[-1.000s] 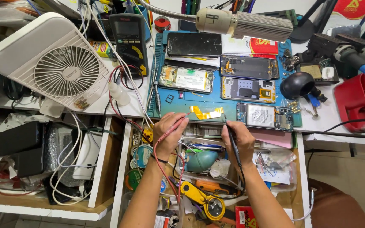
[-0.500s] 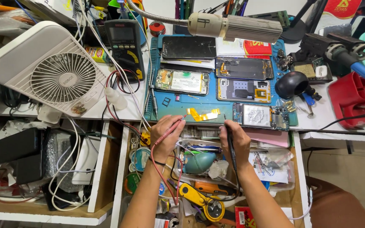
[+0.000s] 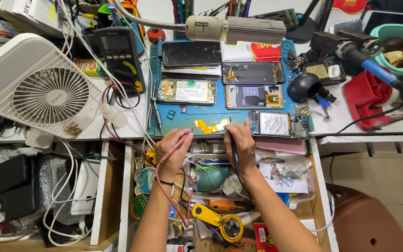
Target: The person uses a multimeter to test a yellow ribbon cable on a cluttered workbench. They hold the red probe in the left hand and the black probe in the right hand, repeatedly touching different points along the cable while other disassembled phone parts remain on the table.
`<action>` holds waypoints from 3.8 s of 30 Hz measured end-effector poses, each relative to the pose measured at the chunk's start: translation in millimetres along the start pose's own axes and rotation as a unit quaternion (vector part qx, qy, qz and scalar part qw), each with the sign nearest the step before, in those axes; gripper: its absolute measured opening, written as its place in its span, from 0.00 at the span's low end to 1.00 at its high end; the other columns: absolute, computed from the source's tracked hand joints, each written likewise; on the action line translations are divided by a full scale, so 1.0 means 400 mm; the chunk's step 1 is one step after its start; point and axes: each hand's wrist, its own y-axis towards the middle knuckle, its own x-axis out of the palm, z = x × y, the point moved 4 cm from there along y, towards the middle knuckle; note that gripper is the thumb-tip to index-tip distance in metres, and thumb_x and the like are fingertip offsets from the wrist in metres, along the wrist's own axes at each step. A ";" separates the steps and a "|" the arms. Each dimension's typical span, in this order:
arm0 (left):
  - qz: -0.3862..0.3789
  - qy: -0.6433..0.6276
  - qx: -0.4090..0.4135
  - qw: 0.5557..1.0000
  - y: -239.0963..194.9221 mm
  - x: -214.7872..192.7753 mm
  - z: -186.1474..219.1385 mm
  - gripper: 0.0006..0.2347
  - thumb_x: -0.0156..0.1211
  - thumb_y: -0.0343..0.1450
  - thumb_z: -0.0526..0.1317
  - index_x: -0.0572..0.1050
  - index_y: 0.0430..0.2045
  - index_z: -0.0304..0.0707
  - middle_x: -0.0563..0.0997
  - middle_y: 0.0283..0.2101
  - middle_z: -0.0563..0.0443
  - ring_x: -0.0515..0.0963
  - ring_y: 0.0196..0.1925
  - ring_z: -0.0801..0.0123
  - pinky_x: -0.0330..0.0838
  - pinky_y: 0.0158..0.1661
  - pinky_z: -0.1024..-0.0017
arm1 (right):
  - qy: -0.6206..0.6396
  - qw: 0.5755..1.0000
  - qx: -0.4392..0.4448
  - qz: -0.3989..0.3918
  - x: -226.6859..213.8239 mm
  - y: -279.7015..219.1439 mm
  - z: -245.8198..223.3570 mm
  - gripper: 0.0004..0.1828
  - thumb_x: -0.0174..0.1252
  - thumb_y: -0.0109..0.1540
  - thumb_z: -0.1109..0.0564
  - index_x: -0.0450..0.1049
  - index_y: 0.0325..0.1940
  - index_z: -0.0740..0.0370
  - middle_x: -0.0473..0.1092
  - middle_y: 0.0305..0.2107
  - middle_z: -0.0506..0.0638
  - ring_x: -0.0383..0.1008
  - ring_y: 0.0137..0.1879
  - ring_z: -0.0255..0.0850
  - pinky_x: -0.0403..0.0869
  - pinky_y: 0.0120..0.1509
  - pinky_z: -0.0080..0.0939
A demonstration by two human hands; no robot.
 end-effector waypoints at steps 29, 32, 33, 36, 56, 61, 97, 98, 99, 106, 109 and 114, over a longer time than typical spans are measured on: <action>0.097 -0.087 -0.124 0.984 0.010 -0.062 0.025 0.08 0.62 0.74 0.43 0.81 0.38 0.39 0.87 0.35 0.44 0.87 0.40 0.56 0.79 0.45 0.61 | -0.095 0.963 -0.148 -0.205 0.076 0.060 0.038 0.17 0.70 0.57 0.49 0.73 0.46 0.48 0.78 0.44 0.44 0.78 0.58 0.46 0.75 0.61 0.48; 0.120 -0.130 -0.134 0.975 0.027 -0.083 0.039 0.08 0.60 0.75 0.42 0.80 0.39 0.36 0.87 0.34 0.43 0.87 0.40 0.57 0.79 0.45 0.62 | -0.082 0.961 -0.157 -0.214 0.078 0.069 0.035 0.14 0.69 0.58 0.51 0.73 0.46 0.48 0.78 0.42 0.44 0.78 0.56 0.45 0.76 0.58 0.46; 0.128 -0.142 -0.133 0.973 0.031 -0.088 0.045 0.08 0.61 0.75 0.41 0.79 0.39 0.35 0.87 0.32 0.43 0.87 0.40 0.58 0.79 0.45 0.62 | -0.081 0.957 -0.176 -0.217 0.075 0.072 0.027 0.12 0.67 0.60 0.54 0.74 0.46 0.50 0.78 0.40 0.45 0.79 0.55 0.45 0.77 0.56 0.44; 0.124 -0.150 -0.130 0.972 0.038 -0.093 0.065 0.07 0.61 0.75 0.40 0.79 0.39 0.35 0.87 0.32 0.43 0.87 0.39 0.59 0.79 0.44 0.63 | -0.093 0.951 -0.196 -0.219 0.076 0.077 0.014 0.11 0.66 0.59 0.56 0.74 0.44 0.49 0.77 0.38 0.44 0.79 0.54 0.45 0.77 0.54 0.45; 0.052 -0.077 -0.182 0.979 0.020 -0.077 0.035 0.09 0.65 0.73 0.46 0.82 0.39 0.41 0.86 0.35 0.41 0.86 0.42 0.52 0.78 0.45 0.60 | 0.011 0.964 -0.197 -0.176 0.055 0.082 -0.025 0.09 0.64 0.62 0.57 0.76 0.46 0.53 0.78 0.43 0.49 0.77 0.58 0.48 0.75 0.63 0.47; 0.045 -0.075 -0.180 0.980 0.016 -0.071 0.029 0.09 0.65 0.73 0.45 0.82 0.39 0.41 0.86 0.36 0.41 0.86 0.42 0.51 0.78 0.45 0.59 | -0.061 0.974 -0.161 -0.148 0.007 0.058 0.019 0.09 0.65 0.63 0.54 0.74 0.46 0.49 0.77 0.42 0.43 0.78 0.52 0.42 0.76 0.55 0.42; 0.062 0.010 -0.014 0.998 -0.004 -0.042 -0.012 0.03 0.67 0.70 0.37 0.81 0.30 0.38 0.87 0.37 0.42 0.86 0.42 0.48 0.80 0.44 0.61 | 0.140 0.988 0.071 0.011 -0.007 0.008 0.013 0.06 0.63 0.65 0.62 0.76 0.47 0.62 0.81 0.33 0.53 0.82 0.39 0.46 0.77 0.44 0.40; 0.054 0.002 -0.018 0.998 0.000 -0.042 -0.012 0.03 0.66 0.70 0.37 0.81 0.31 0.37 0.86 0.39 0.40 0.86 0.44 0.47 0.80 0.45 0.60 | 0.126 0.991 0.041 0.004 -0.010 0.014 0.007 0.06 0.63 0.65 0.61 0.76 0.46 0.61 0.81 0.34 0.51 0.81 0.42 0.46 0.76 0.48 0.40; 0.045 -0.007 -0.022 0.999 0.006 -0.041 -0.011 0.04 0.65 0.70 0.37 0.80 0.31 0.36 0.86 0.41 0.38 0.85 0.45 0.45 0.80 0.45 0.58 | 0.111 0.994 0.010 -0.002 -0.015 0.021 0.001 0.06 0.63 0.65 0.60 0.77 0.46 0.59 0.81 0.36 0.49 0.80 0.45 0.46 0.76 0.51 0.40; -0.007 -0.061 -0.057 0.997 0.020 -0.064 -0.001 0.08 0.65 0.73 0.43 0.81 0.36 0.38 0.85 0.42 0.38 0.84 0.50 0.45 0.78 0.50 0.53 | 0.138 0.990 0.038 -0.014 -0.011 0.004 0.005 0.05 0.61 0.67 0.60 0.75 0.46 0.63 0.80 0.36 0.53 0.80 0.46 0.48 0.78 0.50 0.43; -0.017 -0.047 -0.082 0.995 0.016 -0.067 -0.009 0.07 0.65 0.73 0.42 0.80 0.39 0.39 0.84 0.47 0.37 0.82 0.52 0.46 0.78 0.50 0.56 | 0.147 0.987 0.061 -0.008 0.018 -0.029 0.064 0.08 0.63 0.67 0.54 0.76 0.46 0.59 0.80 0.37 0.51 0.81 0.47 0.48 0.78 0.50 0.45; 0.000 -0.081 -0.143 0.986 0.013 -0.075 -0.026 0.09 0.70 0.70 0.42 0.80 0.40 0.42 0.86 0.43 0.42 0.85 0.48 0.52 0.79 0.48 0.62 | 0.190 0.980 0.058 0.001 0.008 0.001 0.038 0.06 0.57 0.70 0.58 0.73 0.43 0.64 0.77 0.38 0.56 0.80 0.49 0.52 0.77 0.53 0.47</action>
